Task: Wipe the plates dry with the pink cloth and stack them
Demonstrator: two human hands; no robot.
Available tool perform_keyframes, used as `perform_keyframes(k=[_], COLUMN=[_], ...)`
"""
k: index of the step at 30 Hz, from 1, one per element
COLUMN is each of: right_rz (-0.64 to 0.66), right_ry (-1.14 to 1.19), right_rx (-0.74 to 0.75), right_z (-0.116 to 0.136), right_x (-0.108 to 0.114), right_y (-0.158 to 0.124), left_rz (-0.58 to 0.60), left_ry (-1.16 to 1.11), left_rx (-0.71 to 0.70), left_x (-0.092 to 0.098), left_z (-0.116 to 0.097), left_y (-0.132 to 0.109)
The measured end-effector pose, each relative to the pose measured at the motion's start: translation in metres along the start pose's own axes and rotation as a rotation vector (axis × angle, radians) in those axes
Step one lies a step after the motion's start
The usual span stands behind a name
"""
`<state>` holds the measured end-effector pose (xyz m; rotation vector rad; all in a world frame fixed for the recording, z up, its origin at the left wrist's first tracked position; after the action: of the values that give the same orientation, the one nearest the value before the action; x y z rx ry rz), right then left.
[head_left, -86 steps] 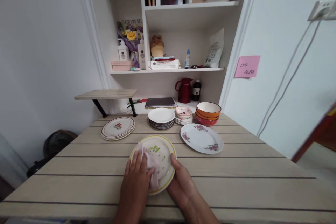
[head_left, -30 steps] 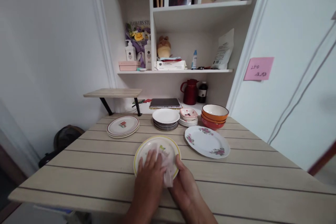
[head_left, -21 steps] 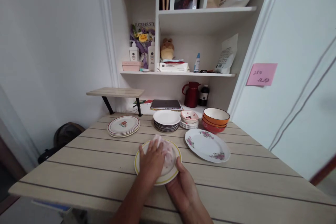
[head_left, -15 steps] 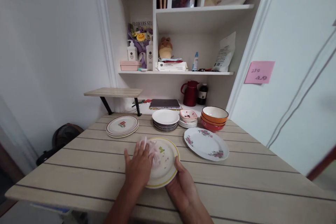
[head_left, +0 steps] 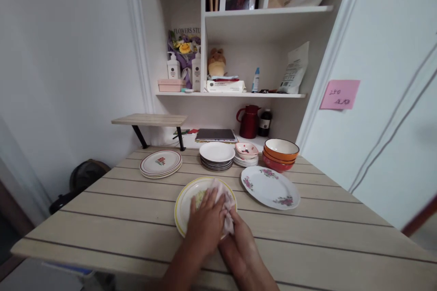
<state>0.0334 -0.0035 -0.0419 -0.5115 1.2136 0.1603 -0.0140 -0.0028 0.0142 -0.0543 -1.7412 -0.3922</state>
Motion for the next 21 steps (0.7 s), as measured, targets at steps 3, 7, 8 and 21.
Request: perform_keyframes(k=[3, 7, 8, 21], right_rz=[0.086, 0.083, 0.072, 0.029], right_ry=[-0.005, -0.035, -0.036, -0.114], right_rx=[-0.012, -0.075, -0.088, -0.037], right_z=[0.001, -0.003, -0.004, -0.012], right_x=[-0.010, -0.014, -0.014, 0.008], right_y=[-0.001, -0.003, -0.004, 0.003], left_rz=[0.008, -0.029, -0.040, -0.033], left_ry=[0.051, 0.114, 0.137, 0.013], left_rx=[0.110, 0.263, 0.281, 0.043], left_x=[0.001, 0.011, 0.014, 0.003], left_z=[0.023, 0.063, 0.069, 0.000], left_y=[0.022, 0.021, 0.016, -0.039])
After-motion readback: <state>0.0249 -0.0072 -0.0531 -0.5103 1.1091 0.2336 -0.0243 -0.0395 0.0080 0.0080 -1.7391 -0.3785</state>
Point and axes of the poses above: each hand's wrist, its own y-axis towards the middle knuckle, its own x-axis out of the back of the hand, z = x × y, the point moved 9 cm from there along y, towards the middle knuckle, and after that the axes turned 6 degrees about -x, right-handed, at the moved point
